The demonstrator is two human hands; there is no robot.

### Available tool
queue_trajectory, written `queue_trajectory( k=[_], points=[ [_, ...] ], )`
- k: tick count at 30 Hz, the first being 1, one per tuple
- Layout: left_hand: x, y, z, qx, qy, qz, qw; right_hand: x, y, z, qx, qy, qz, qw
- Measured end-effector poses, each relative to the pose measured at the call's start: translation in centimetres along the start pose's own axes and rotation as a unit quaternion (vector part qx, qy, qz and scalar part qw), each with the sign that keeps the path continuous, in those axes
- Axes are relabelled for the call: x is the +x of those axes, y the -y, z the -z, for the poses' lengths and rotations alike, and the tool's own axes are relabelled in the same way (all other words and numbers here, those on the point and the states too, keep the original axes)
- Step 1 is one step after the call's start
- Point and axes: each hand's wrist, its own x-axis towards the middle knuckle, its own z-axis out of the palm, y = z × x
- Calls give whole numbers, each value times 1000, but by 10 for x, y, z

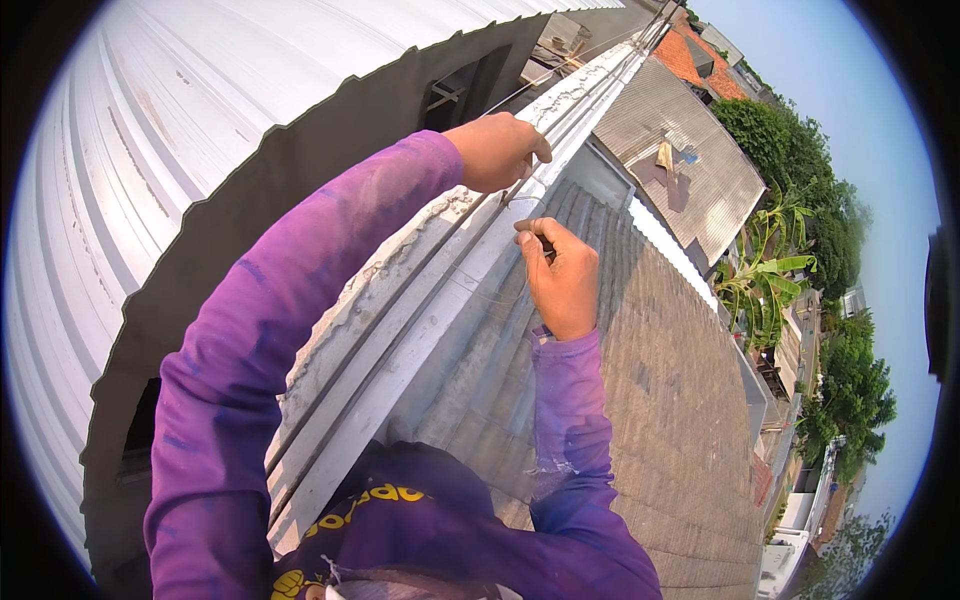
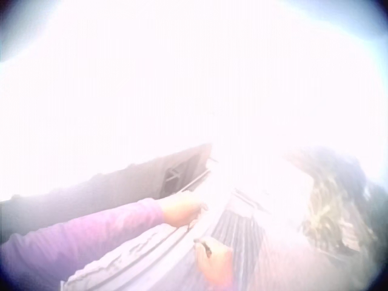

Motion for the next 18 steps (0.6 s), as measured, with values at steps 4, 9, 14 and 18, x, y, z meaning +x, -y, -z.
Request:
queue_trajectory(
  k=[4, 9, 14, 18],
  points=[
    [-15, -8, 20, 21, -78, 20, 997, 3, 1, -23, -162, -38, 224, 960],
    [-46, -45, 66, 79, -88, -20, 993, 22, -27, -14, -272, -53, 201, 940],
    [-145, -76, 147, 188, -80, -23, 979, 42, -28, -15, -273, -7, 248, 930],
    [-257, -96, 193, 130, -29, 89, 987, 45, -22, -2, -342, 10, 279, 897]
  ],
)
